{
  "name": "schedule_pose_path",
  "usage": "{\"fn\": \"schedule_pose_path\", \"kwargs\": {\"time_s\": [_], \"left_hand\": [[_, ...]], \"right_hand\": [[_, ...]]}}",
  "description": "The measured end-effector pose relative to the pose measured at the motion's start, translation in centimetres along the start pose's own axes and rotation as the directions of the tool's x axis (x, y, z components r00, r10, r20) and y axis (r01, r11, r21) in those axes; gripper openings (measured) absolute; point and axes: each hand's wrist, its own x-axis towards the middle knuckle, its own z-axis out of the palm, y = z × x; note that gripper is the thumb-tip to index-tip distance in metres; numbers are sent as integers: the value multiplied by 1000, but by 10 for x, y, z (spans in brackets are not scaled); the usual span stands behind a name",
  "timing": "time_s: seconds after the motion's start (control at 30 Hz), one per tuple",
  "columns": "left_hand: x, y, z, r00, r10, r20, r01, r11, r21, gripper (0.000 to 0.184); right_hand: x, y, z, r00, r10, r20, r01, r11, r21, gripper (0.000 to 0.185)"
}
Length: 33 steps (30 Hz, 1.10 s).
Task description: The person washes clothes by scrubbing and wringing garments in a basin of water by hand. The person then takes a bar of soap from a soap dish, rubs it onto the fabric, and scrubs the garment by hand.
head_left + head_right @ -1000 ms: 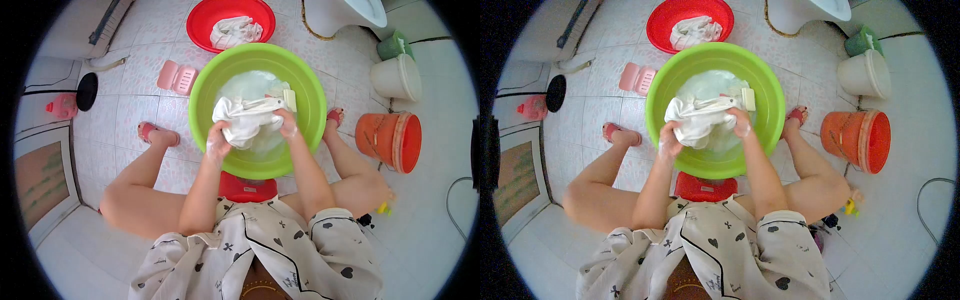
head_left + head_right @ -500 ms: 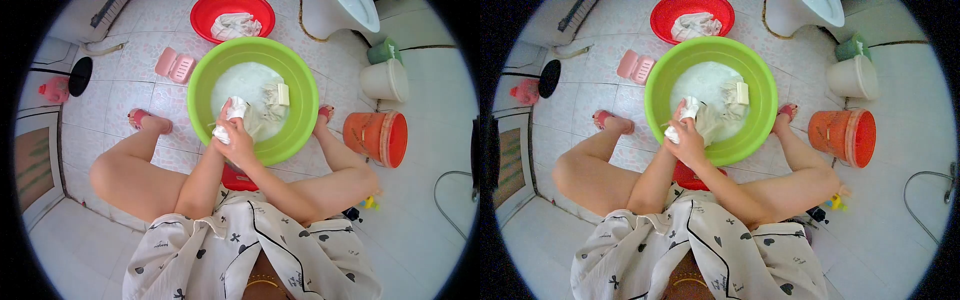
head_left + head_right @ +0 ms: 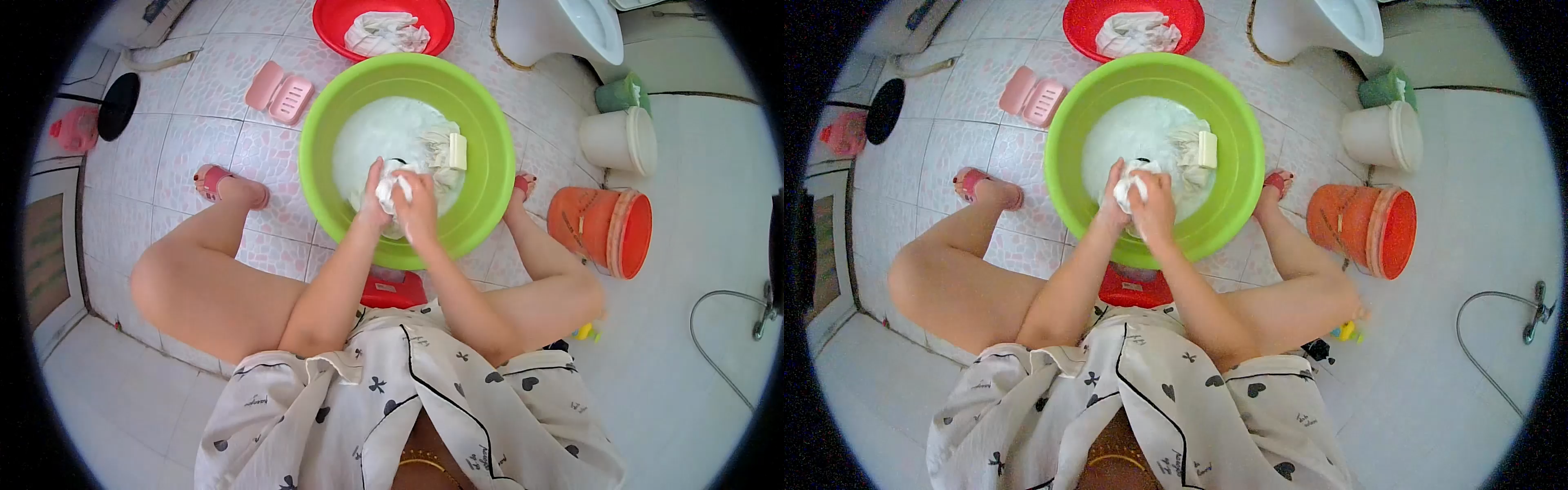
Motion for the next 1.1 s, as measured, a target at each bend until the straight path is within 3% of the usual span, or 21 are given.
{"fn": "schedule_pose_path", "kwargs": {"time_s": [0.1, 0.13, 0.2, 0.23, 0.3, 0.33, 0.37, 0.43, 0.47, 0.57, 0.67, 0.7, 0.73, 0.87, 0.97, 1.0, 1.1], "left_hand": [[8, 20, 2, 989, -125, 73, 126, 992, -3, 48], [3, 20, 16, 997, -78, -11, 78, 996, -44, 45], [7, 17, 0, 946, -147, 289, 178, 980, -85, 42], [4, 17, 0, 886, -167, 432, 228, 969, -94, 41], [-1, -3, 14, 994, 4, 114, -8, 999, 41, 41], [-4, -15, 22, 993, 112, -41, -106, 985, 135, 41], [-4, -23, 24, 988, 120, -100, -103, 982, 161, 41], [-4, -36, 27, 968, 136, -212, -91, 973, 211, 41], [3, -36, 12, 983, 95, -156, -63, 978, 197, 42], [1, -24, 18, 976, 104, -193, -71, 983, 168, 45], [4, -5, 3, 998, 27, -52, -20, 992, 122, 47], [5, -2, -1, 1000, -10, -11, 11, 994, 112, 47], [0, 1, 13, 997, -24, -75, 34, 991, 129, 43], [-8, 15, 23, 999, 10, -32, -3, 975, 223, 33], [2, 3, -2, 995, -63, 84, 53, 992, 118, 32], [9, -20, -12, 950, 312, 5, -298, 903, 309, 30], [4, -41, 8, 971, 141, -191, -126, 988, 87, 32]], "right_hand": [[-33, -21, 6, 992, -120, 42, 122, 991, -48, 31], [-42, -39, 5, 992, -115, 58, 119, 989, -82, 31], [-45, -53, 4, 991, -104, 81, 116, 981, -155, 34], [-37, -43, 8, 997, -73, 11, 74, 977, -201, 34], [-4, -12, 15, 991, -20, -131, -17, 960, -280, 34], [20, -7, 5, 979, 170, -114, -192, 954, -230, 31], [44, -2, -6, 931, 355, -90, -365, 913, -183, 28], [70, 36, -1, 908, 375, -186, -401, 907, -128, 26], [74, 48, 1, 893, 384, -233, -415, 904, -100, 25], [47, 14, -4, 965, 184, -189, -193, 981, -33, 25], [6, -2, 2, 986, -25, -166, 14, 998, -68, 21], [-9, -16, 2, 990, -48, -134, 40, 997, -61, 20], [-24, -31, 1, 992, -70, -103, 65, 996, -53, 19], [-52, -51, 4, 991, -128, 24, 129, 991, -41, 21], [-26, -26, 11, 990, -94, -103, 58, 950, -308, 23], [-4, -23, 4, 992, 58, -115, -91, 946, -312, 27], [55, 15, -7, 890, 389, -236, -430, 890, -154, 38]]}}
